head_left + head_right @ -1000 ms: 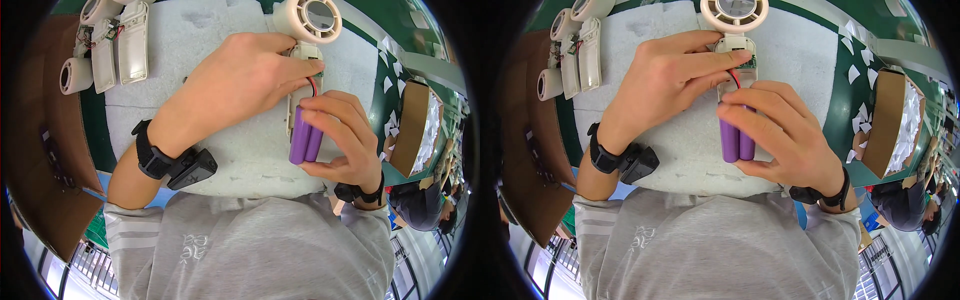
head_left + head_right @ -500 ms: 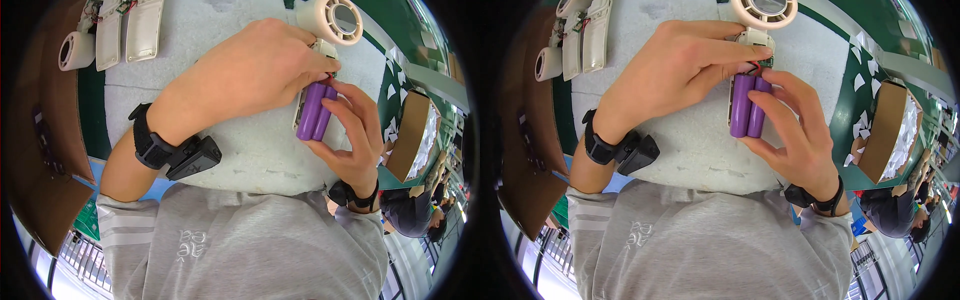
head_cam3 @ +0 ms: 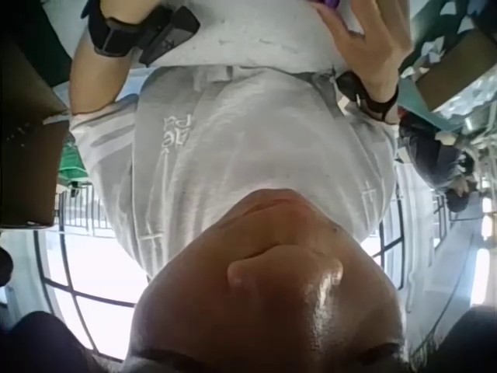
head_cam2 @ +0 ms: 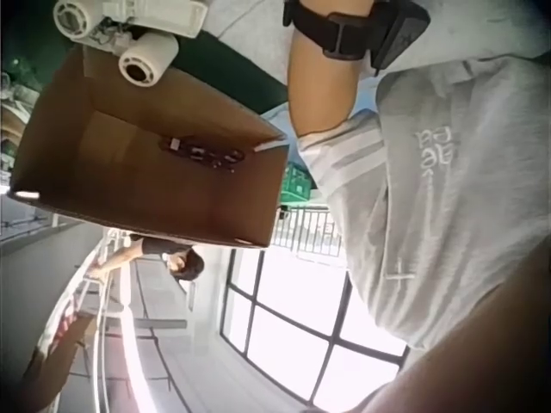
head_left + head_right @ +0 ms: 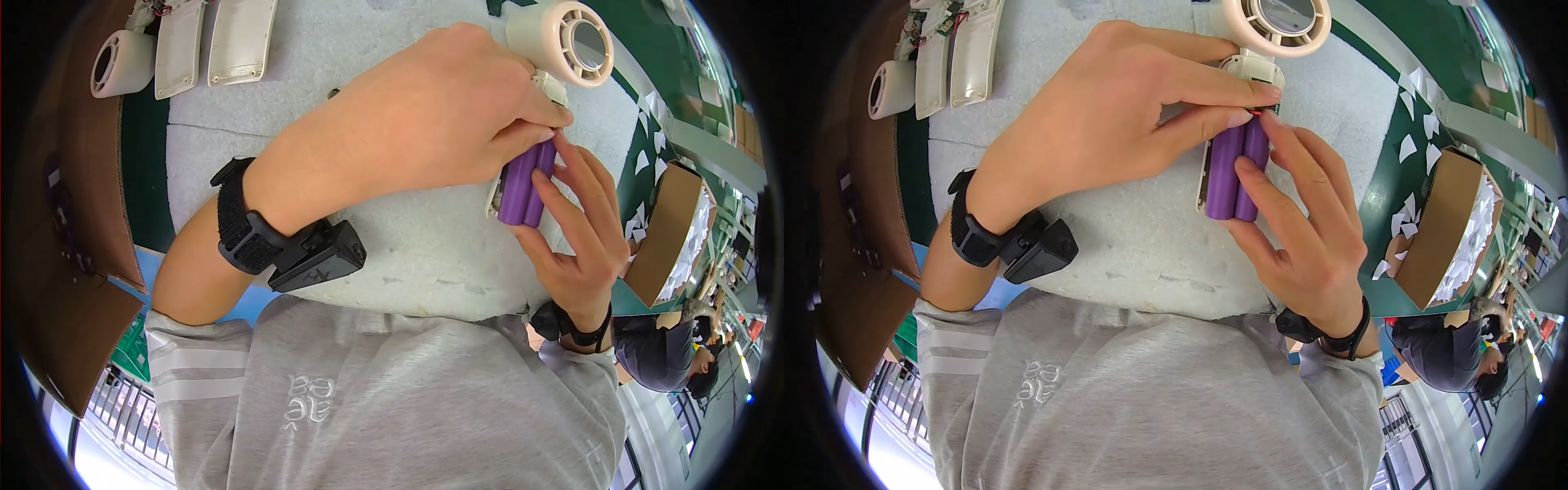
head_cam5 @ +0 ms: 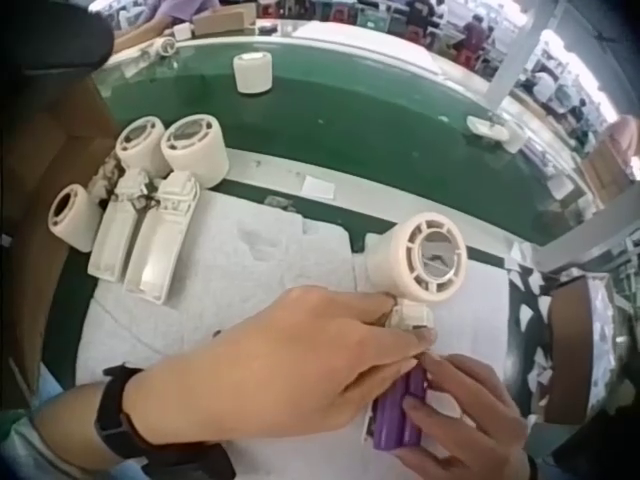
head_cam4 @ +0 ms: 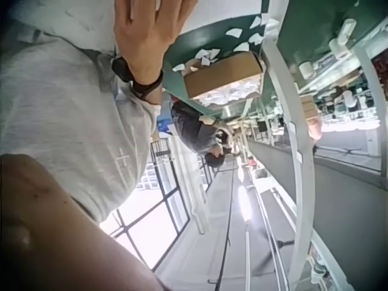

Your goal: The person connects a battery to a circuit board, fits them into a plastic housing, and sets the assembly aside before repeating the process with another unit.

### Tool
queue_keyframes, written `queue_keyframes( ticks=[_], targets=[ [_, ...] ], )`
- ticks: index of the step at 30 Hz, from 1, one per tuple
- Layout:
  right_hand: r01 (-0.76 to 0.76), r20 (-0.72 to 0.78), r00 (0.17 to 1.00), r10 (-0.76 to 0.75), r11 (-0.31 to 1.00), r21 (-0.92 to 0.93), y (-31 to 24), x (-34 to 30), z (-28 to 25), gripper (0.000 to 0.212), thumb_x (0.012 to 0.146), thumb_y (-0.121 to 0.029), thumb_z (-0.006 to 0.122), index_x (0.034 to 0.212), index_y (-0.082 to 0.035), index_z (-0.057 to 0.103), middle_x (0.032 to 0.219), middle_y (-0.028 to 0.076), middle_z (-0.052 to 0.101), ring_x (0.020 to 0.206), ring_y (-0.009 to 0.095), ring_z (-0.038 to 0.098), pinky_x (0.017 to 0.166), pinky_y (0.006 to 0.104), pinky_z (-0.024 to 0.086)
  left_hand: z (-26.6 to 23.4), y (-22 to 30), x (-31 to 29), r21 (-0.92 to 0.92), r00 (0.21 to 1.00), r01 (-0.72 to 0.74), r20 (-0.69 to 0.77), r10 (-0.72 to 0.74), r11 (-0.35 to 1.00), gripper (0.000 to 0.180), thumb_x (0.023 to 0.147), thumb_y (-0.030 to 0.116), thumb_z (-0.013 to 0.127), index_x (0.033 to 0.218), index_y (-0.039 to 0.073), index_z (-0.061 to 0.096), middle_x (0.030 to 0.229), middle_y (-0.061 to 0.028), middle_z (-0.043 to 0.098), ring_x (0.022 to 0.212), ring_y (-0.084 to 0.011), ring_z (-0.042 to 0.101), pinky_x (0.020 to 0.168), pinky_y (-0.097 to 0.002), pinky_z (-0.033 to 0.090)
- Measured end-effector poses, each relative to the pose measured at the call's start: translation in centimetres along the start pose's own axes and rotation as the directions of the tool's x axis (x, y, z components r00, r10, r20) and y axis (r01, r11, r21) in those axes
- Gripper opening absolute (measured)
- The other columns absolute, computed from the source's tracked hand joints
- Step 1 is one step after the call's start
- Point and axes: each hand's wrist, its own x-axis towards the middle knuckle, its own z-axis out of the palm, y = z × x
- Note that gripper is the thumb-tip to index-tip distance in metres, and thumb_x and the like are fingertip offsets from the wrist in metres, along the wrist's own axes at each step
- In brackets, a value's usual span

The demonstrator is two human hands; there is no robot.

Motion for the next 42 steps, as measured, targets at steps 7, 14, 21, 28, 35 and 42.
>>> queue_keyframes(
  ticks=[7, 14, 21, 28, 35, 42],
  targets=[
    [-0.164, -0.057, 0.983, 0.175, 0.973, 0.161, 0.2, 0.2, 0.4, 0.044, 0.055, -0.001, 0.084, 0.093, -0.001, 0.062, 0.121, 0.020, 0.057, 0.104, 0.033, 0.059, 0.080, 0.0370, 0.053, -2.9, 0.3, 1.7, -0.216, 0.937, 0.214, 0.322, -0.138, 0.952, 0.038, 0.077, 0.019, 0.073, 0.112, 0.006, 0.066, 0.087, -0.0179, 0.066, 0.073, -0.0351, 0.064, 0.068, -0.0375, 0.051],
    [-0.264, 0.002, 0.963, 0.269, 0.945, 0.191, -0.1, 1.1, 0.4, 0.047, 0.056, 0.001, 0.082, 0.094, -0.005, 0.055, 0.117, 0.013, 0.051, 0.095, 0.027, 0.059, 0.076, 0.0345, 0.050, -3.1, 0.6, 1.9, -0.191, 0.895, 0.269, 0.413, -0.171, 0.944, 0.040, 0.076, 0.022, 0.075, 0.111, 0.005, 0.067, 0.088, -0.0160, 0.066, 0.077, -0.0351, 0.064, 0.070, -0.0374, 0.052],
    [-0.370, 0.079, 0.929, 0.362, 0.892, 0.260, -0.4, 1.5, 0.5, 0.057, 0.056, 0.004, 0.081, 0.102, -0.005, 0.048, 0.123, 0.010, 0.044, 0.100, 0.019, 0.054, 0.080, 0.0322, 0.048, -2.8, 1.1, 1.9, -0.165, 0.915, 0.245, 0.365, -0.171, 0.955, 0.044, 0.074, 0.023, 0.077, 0.113, 0.006, 0.066, 0.091, -0.0163, 0.066, 0.079, -0.0351, 0.065, 0.073, -0.0376, 0.052],
    [-0.325, 0.044, 0.945, 0.325, 0.906, 0.272, -0.1, 1.6, 0.4, 0.070, 0.056, 0.000, 0.083, 0.118, -0.004, 0.050, 0.123, 0.007, 0.047, 0.094, 0.019, 0.055, 0.071, 0.0288, 0.048, -0.4, 0.3, 0.2, -0.097, 0.961, 0.239, 0.169, -0.221, 0.966, 0.047, 0.065, 0.020, 0.083, 0.110, 0.013, 0.072, 0.079, -0.0091, 0.069, 0.062, -0.0186, 0.060, 0.062, -0.0293, 0.049],
    [-0.195, 0.010, 0.981, 0.196, 0.965, 0.174, 0.4, 0.1, 0.6, 0.078, 0.056, -0.003, 0.086, 0.127, -0.003, 0.053, 0.124, 0.010, 0.050, 0.099, 0.020, 0.057, 0.075, 0.0289, 0.050, -0.6, 0.3, 0.2, -0.178, 0.947, 0.294, 0.186, -0.262, 0.939, 0.053, 0.060, 0.025, 0.085, 0.110, 0.015, 0.072, 0.080, -0.0131, 0.069, 0.065, -0.0265, 0.063, 0.065, -0.0325, 0.051],
    [-0.195, 0.017, 0.981, 0.194, 0.977, 0.088, 0.3, 1.8, -0.1, 0.069, 0.062, -0.011, 0.085, 0.125, -0.002, 0.057, 0.124, 0.012, 0.050, 0.103, 0.024, 0.058, 0.081, 0.0334, 0.051, 0.2, -0.1, -0.1, -0.257, 0.989, 0.145, 0.041, -0.139, 0.956, 0.056, 0.069, 0.008, 0.080, 0.123, 0.008, 0.063, 0.107, -0.0138, 0.067, 0.081, -0.0221, 0.062, 0.076, -0.0310, 0.052]
  ],
)
